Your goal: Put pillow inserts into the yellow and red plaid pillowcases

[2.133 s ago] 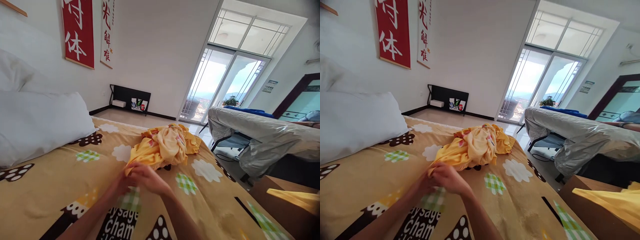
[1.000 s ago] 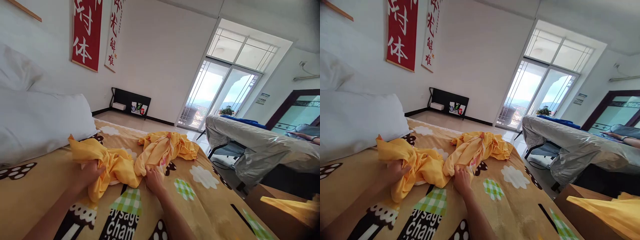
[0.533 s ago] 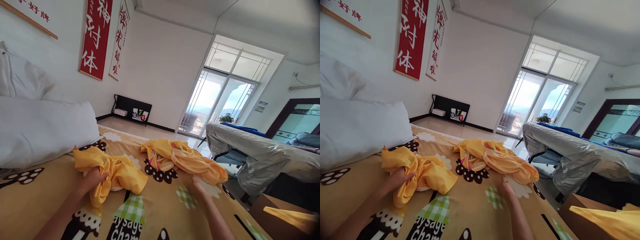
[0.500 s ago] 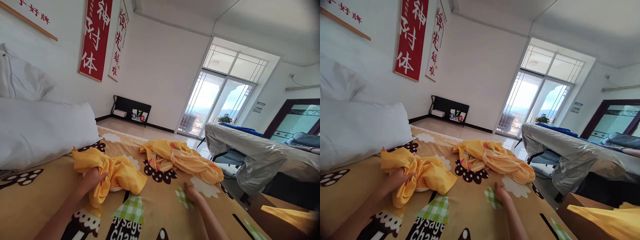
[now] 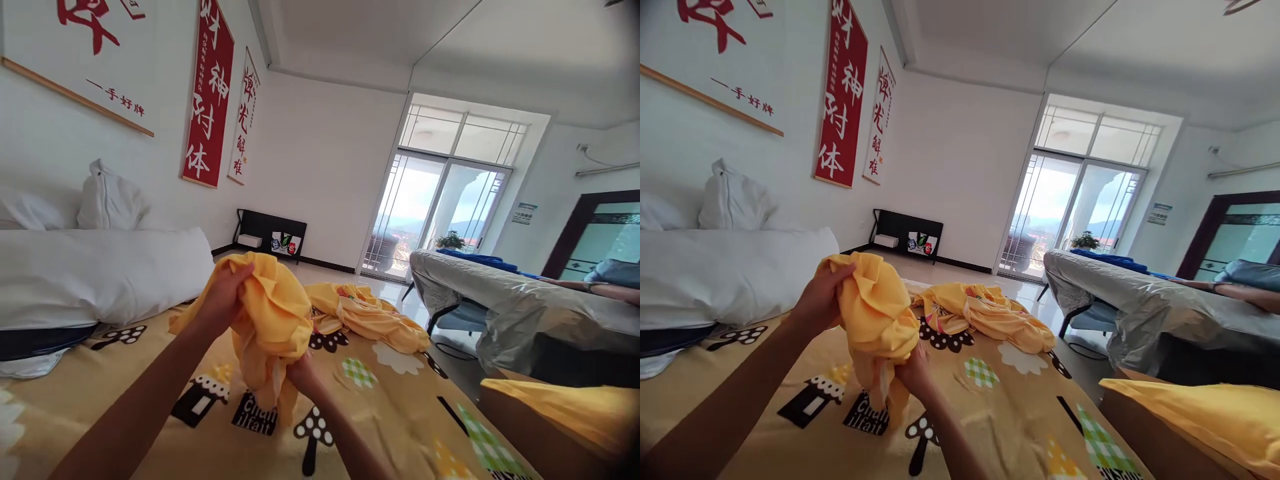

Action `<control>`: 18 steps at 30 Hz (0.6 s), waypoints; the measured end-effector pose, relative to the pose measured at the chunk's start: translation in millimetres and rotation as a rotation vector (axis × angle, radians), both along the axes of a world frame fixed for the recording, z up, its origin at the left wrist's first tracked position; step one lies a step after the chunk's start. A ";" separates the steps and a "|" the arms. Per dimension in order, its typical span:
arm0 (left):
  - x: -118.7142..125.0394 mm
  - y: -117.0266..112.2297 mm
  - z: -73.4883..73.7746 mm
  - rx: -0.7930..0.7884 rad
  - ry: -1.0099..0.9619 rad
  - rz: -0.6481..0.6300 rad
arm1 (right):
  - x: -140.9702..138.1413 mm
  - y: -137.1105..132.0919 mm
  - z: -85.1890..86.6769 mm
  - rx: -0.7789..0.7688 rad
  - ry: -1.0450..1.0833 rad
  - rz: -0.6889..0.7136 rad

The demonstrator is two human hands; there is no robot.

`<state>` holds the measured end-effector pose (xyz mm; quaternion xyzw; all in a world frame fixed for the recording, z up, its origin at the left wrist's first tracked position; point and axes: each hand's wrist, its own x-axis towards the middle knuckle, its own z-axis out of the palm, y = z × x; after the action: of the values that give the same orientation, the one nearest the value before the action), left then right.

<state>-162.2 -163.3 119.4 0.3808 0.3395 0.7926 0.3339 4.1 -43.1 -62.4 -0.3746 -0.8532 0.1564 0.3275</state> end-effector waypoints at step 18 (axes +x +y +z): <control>-127.9 -18.8 -48.6 -0.483 0.892 -0.114 | 170.0 -13.7 221.9 0.396 -0.301 -0.498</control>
<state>-290.2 -182.1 70.8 0.6119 0.6012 0.4324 0.2776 174.1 -56.8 159.5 -0.5193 -0.7880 -0.1540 0.2927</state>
